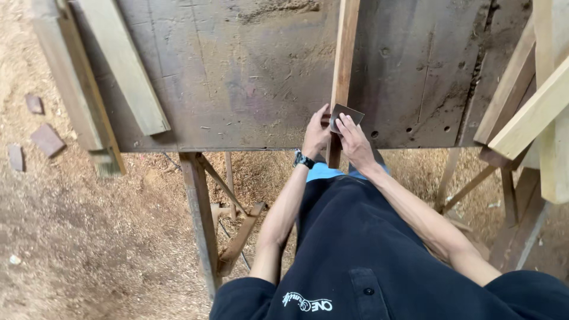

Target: The person sands a wooden plank by hand using a piece of sandpaper, moving it back and forth along the surfaces and edges while holding the wood on a workbench.

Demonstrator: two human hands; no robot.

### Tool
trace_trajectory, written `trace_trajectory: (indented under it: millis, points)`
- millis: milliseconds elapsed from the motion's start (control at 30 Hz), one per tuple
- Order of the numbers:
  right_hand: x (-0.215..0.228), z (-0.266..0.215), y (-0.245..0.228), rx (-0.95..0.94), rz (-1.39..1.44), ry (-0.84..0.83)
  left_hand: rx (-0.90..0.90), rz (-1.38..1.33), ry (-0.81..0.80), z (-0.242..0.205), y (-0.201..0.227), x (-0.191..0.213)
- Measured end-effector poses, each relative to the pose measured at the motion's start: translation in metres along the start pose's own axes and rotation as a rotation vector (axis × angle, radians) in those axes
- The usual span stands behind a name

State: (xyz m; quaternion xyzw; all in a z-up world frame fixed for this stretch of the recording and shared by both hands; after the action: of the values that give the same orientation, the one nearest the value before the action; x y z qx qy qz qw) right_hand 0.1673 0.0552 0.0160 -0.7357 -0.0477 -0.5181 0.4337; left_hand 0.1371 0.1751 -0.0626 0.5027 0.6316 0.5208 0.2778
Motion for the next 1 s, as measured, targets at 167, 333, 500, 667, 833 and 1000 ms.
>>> trace_trajectory:
  millis: [167, 333, 500, 667, 833, 1000]
  points:
    - [-0.002, 0.008, -0.007, -0.063, 0.08, 0.054, 0.062, -0.048, -0.259, 0.032, -0.012, -0.007]
    - [0.002, 0.045, -0.007, 0.025, 0.042, -0.001, 0.044, 0.121, -0.166, 0.029, -0.014, -0.009]
    - [0.007, 0.116, 0.014, 0.325, -0.108, -0.179, 0.145, 0.158, -0.012, 0.004, -0.011, -0.005]
    - [0.037, 0.217, 0.047, 0.539, -0.24, -0.227, -0.004, 0.263, 0.376, -0.007, 0.047, -0.002]
    - [0.041, 0.257, 0.07, 0.513, -0.289, -0.14, -0.172, 0.368, 0.553, 0.031, 0.09, -0.013]
    - [0.008, 0.2, 0.056, 0.87, -0.255, -0.438, -0.346, 0.587, 0.523, 0.055, 0.09, -0.039]
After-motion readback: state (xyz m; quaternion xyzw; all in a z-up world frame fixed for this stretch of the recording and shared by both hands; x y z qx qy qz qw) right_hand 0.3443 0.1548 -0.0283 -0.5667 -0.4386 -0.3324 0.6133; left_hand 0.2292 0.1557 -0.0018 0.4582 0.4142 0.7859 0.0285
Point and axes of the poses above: each hand's wrist, its own z-axis towards the middle knuckle, its own x-axis out of the back of the hand, y = z × x, the point moved 10 cm from there along z, towards the middle knuckle, and after that the axes turned 4 degrees about -x, right-handed, at the moved point
